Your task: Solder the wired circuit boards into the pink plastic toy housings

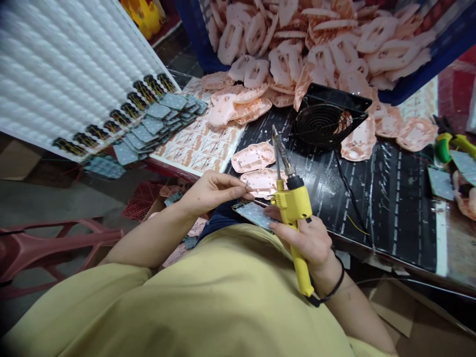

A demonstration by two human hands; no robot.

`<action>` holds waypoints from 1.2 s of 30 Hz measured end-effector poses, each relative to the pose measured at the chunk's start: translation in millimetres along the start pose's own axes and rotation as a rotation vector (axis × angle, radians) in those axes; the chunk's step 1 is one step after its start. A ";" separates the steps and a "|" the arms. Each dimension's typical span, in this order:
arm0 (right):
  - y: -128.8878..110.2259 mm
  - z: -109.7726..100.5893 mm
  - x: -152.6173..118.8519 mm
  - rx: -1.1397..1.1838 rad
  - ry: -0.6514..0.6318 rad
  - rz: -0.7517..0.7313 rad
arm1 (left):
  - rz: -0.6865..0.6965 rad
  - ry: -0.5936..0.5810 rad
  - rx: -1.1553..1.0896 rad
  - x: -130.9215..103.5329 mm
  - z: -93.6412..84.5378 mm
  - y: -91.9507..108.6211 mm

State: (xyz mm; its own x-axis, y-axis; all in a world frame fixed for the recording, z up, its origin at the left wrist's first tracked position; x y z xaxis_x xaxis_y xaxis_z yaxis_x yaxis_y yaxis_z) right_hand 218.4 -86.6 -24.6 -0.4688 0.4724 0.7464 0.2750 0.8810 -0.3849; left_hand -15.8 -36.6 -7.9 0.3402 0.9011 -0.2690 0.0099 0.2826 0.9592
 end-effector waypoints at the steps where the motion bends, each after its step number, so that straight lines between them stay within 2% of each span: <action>1: -0.1 0.1 -0.3 0.004 -0.005 -0.001 | 0.007 0.015 -0.016 -0.2 -0.5 -0.7; 6: 1.0 -1.1 -5.3 -0.026 -0.021 0.016 | 0.040 0.086 -0.012 -1.0 -4.1 -3.3; 12: 3.1 1.8 -7.7 -0.051 -0.053 -0.016 | 0.056 0.075 0.013 -1.2 0.4 -4.1; 17: 3.7 2.3 -6.5 -0.080 -0.053 -0.048 | 0.124 0.098 0.176 -5.5 5.9 0.7; 20: 1.6 3.2 -5.9 -0.147 -0.076 -0.084 | 0.139 0.087 0.201 -6.0 8.8 0.6; 24: 1.6 5.4 -1.9 -0.110 -0.007 -0.087 | 0.125 0.087 0.019 -1.1 4.9 -0.5; 28: 18.4 6.7 4.3 -0.083 0.073 -0.022 | 0.177 0.210 -0.145 4.1 -18.9 12.5; 30: 34.3 7.3 7.9 -0.139 0.079 0.063 | 0.197 0.206 -0.052 5.5 -31.1 24.9; 32: 50.9 9.0 12.3 -0.230 0.065 0.125 | 0.201 0.129 0.169 7.9 -37.1 37.3; 36: 72.5 19.4 20.7 -0.335 -0.077 0.097 | 0.288 -0.061 0.741 20.1 -27.2 47.9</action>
State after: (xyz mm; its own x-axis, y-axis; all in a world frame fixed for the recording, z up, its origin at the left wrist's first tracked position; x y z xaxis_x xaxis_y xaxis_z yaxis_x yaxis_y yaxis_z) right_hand 212.4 -12.4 -47.5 -0.4856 0.5649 0.6671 0.5754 0.7811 -0.2426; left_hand -34.1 4.1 30.3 0.4755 0.8796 -0.0167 0.5287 -0.2706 0.8045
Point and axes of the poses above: each hand's wrist, its own x-axis towards the middle knuckle, its own z-axis out of the palm, y = z × x, the point moved 3 cm from there along x, towards the middle knuckle, and after that the axes turned 6 degrees about -z, right-handed, at the moved point
